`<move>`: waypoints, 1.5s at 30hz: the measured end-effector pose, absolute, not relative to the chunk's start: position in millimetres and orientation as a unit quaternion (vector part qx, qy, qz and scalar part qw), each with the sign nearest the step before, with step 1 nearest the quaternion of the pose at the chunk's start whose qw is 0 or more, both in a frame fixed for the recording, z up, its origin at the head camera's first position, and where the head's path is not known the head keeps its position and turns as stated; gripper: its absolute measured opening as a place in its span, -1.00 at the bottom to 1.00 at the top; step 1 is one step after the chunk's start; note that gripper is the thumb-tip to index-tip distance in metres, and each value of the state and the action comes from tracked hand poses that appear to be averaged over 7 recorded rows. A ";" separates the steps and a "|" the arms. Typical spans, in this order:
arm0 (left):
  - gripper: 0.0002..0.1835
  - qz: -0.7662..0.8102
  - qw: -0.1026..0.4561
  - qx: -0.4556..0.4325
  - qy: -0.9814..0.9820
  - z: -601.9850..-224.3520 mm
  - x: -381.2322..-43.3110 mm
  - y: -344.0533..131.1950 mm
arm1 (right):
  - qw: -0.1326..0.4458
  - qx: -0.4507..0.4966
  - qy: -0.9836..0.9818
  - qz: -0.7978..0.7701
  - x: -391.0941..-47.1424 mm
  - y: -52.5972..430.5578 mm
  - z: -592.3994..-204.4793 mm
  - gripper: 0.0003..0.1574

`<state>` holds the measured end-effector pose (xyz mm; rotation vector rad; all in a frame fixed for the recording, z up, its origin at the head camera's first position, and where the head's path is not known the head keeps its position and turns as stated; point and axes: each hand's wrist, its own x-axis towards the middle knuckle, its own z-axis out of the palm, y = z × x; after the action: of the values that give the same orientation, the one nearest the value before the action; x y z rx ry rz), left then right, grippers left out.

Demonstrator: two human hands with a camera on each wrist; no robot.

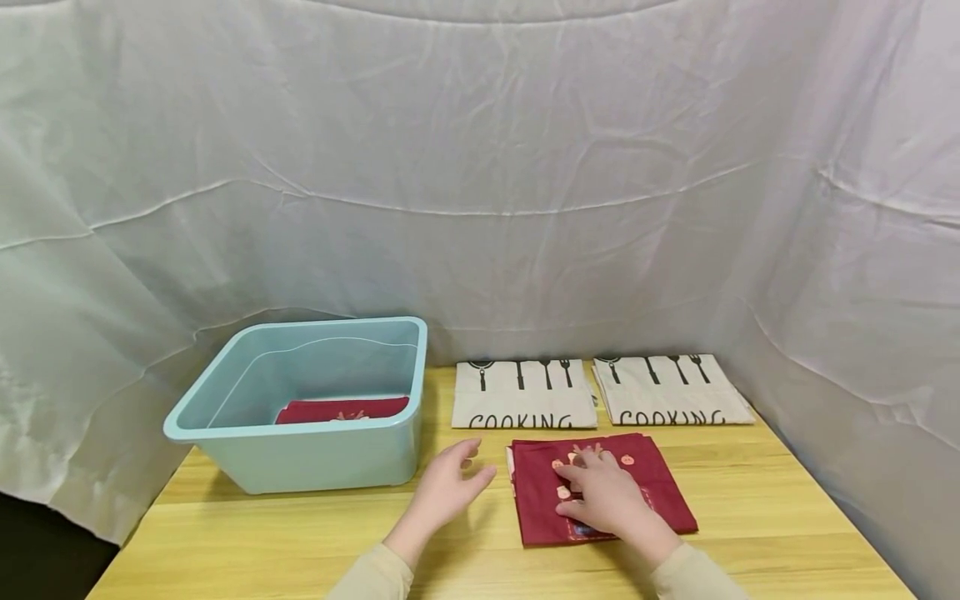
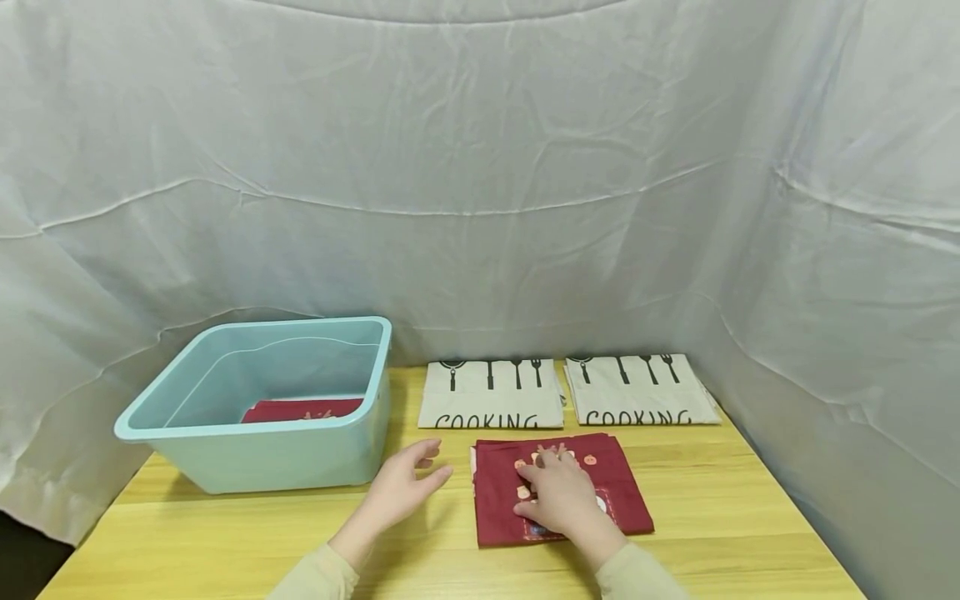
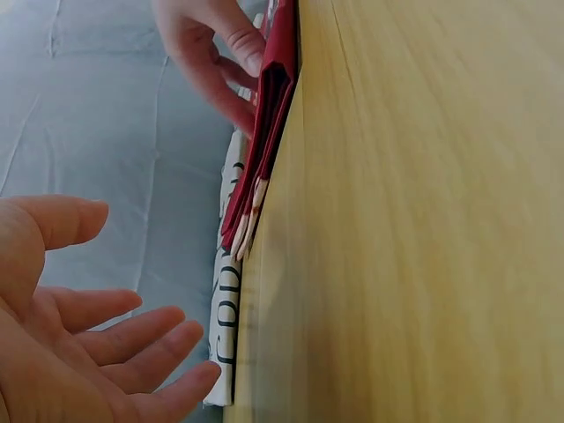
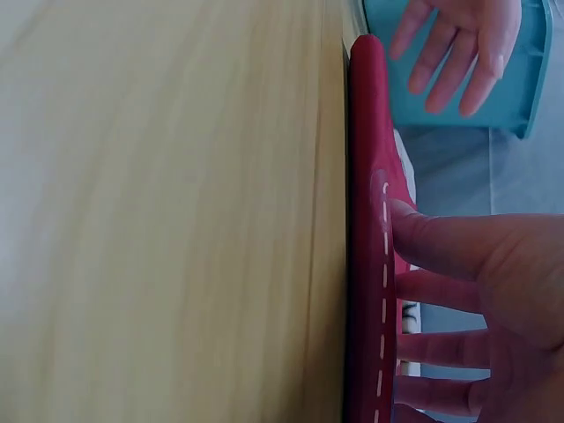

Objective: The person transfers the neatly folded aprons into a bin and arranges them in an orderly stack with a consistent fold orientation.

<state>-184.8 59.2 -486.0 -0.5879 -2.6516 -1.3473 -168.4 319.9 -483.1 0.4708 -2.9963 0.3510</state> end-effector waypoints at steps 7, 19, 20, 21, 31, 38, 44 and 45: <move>-0.41 -0.461 0.044 -0.177 -0.869 -488.7 -184.8 57.6 | 0.045 0.169 -0.976 0.128 -169.7 306.0 -483.7 -0.29; -0.41 -0.513 -0.007 -0.142 -0.847 -489.5 -184.4 65.1 | 0.062 0.168 -0.958 0.224 -174.3 337.9 -478.5 -0.40; -0.41 -0.515 -0.010 -0.139 -0.846 -489.2 -184.1 65.8 | 0.069 0.165 -0.957 0.228 -174.9 342.1 -478.3 -0.41; -0.42 -0.517 -0.014 -0.136 -0.845 -488.9 -183.9 66.5 | 0.076 0.160 -0.956 0.232 -175.3 346.3 -477.7 -0.42; -0.41 -0.574 -0.052 -0.095 -0.812 -488.9 -183.8 72.5 | 0.088 0.101 -0.961 0.242 -175.9 387.2 -476.1 -0.34; -0.41 -0.616 -0.087 -0.077 -0.779 -489.1 -182.7 75.6 | 0.046 0.036 -0.970 0.235 -175.8 408.4 -478.9 -0.18; -0.40 -0.649 -0.110 -0.070 -0.750 -488.9 -181.6 78.7 | -0.002 0.000 -0.960 0.280 -177.7 420.9 -477.2 -0.10; -0.40 -0.655 -0.113 -0.069 -0.744 -488.7 -181.6 79.2 | -0.006 -0.004 -0.959 0.285 -177.7 422.0 -476.5 -0.09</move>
<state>-181.6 79.2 -488.7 -0.2350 -2.5215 -2.2218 -177.7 422.0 -476.5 -0.0115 -3.0221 0.8975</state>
